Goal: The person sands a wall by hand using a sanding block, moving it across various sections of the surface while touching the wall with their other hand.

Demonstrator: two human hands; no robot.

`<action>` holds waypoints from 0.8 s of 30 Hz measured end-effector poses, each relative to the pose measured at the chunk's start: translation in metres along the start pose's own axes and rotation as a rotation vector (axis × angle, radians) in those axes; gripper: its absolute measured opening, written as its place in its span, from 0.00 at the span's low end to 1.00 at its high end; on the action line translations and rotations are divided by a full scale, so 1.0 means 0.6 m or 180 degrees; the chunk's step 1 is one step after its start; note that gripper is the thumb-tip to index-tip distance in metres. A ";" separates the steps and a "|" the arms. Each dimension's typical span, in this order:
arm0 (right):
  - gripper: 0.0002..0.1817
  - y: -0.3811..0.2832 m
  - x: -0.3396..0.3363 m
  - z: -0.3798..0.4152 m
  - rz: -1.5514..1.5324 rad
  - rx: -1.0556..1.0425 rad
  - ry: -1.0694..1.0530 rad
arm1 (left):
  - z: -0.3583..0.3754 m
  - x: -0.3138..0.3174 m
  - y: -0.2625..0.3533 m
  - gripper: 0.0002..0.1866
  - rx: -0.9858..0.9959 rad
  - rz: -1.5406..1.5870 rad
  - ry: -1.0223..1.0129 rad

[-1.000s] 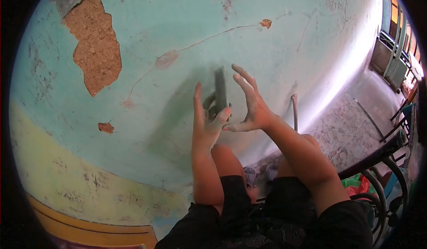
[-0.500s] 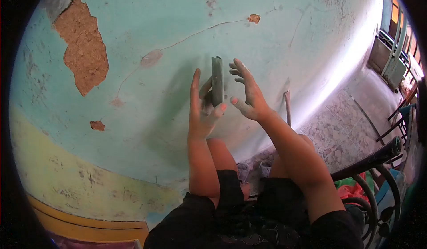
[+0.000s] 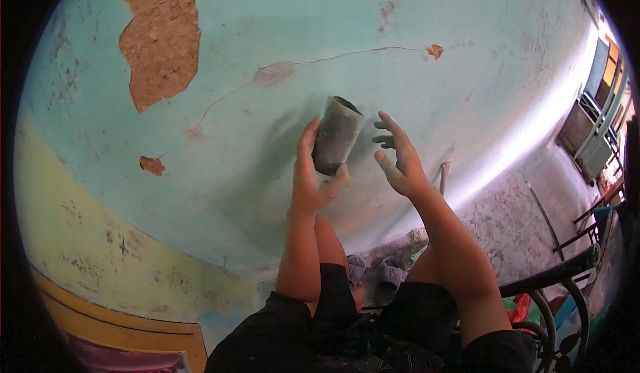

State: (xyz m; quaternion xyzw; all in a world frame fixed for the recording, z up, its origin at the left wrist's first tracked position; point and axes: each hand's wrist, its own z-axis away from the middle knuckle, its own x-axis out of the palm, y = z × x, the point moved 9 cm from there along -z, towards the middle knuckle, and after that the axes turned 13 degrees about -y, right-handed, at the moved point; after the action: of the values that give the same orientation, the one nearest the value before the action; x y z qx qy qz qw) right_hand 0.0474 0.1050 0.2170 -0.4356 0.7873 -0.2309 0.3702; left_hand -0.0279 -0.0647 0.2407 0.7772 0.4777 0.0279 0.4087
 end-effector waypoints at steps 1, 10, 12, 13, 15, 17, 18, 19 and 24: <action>0.38 -0.003 0.010 -0.005 0.0062 -0.0047 -0.0076 | 0.002 0.000 0.007 0.49 0.0126 -0.0361 -0.0112; 0.29 -0.011 0.039 -0.019 -0.0553 -0.0261 0.0231 | 0.005 0.010 0.019 0.47 0.0399 -0.1719 -0.0254; 0.29 -0.014 0.041 -0.019 -0.0657 -0.0231 0.0219 | 0.005 0.020 0.006 0.49 0.0239 -0.1890 -0.0371; 0.30 -0.017 0.039 -0.019 -0.0437 -0.0103 0.0268 | 0.006 0.020 0.006 0.49 0.0239 -0.1888 -0.0356; 0.32 -0.020 0.040 -0.021 -0.0229 0.0002 0.0306 | 0.008 0.027 0.010 0.49 0.0291 -0.2019 -0.0462; 0.38 -0.055 0.034 -0.018 0.1152 -0.0337 0.0581 | 0.010 0.031 0.011 0.49 0.0275 -0.2107 -0.0443; 0.38 -0.061 0.037 -0.018 0.1144 -0.0365 0.0573 | 0.010 0.033 0.010 0.50 0.0261 -0.2182 -0.0440; 0.41 -0.073 0.046 -0.019 0.1221 -0.0475 0.0453 | 0.010 0.034 0.009 0.50 0.0264 -0.2202 -0.0420; 0.49 -0.072 0.065 -0.022 0.1278 -0.0468 0.0260 | 0.014 0.040 0.004 0.52 0.0162 -0.2076 -0.0541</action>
State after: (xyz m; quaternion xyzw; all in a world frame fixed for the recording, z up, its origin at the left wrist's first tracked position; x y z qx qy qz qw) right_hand 0.0460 0.0496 0.2398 -0.2861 0.8873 -0.1120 0.3438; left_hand -0.0097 -0.0518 0.2283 0.5929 0.6659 -0.1811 0.4149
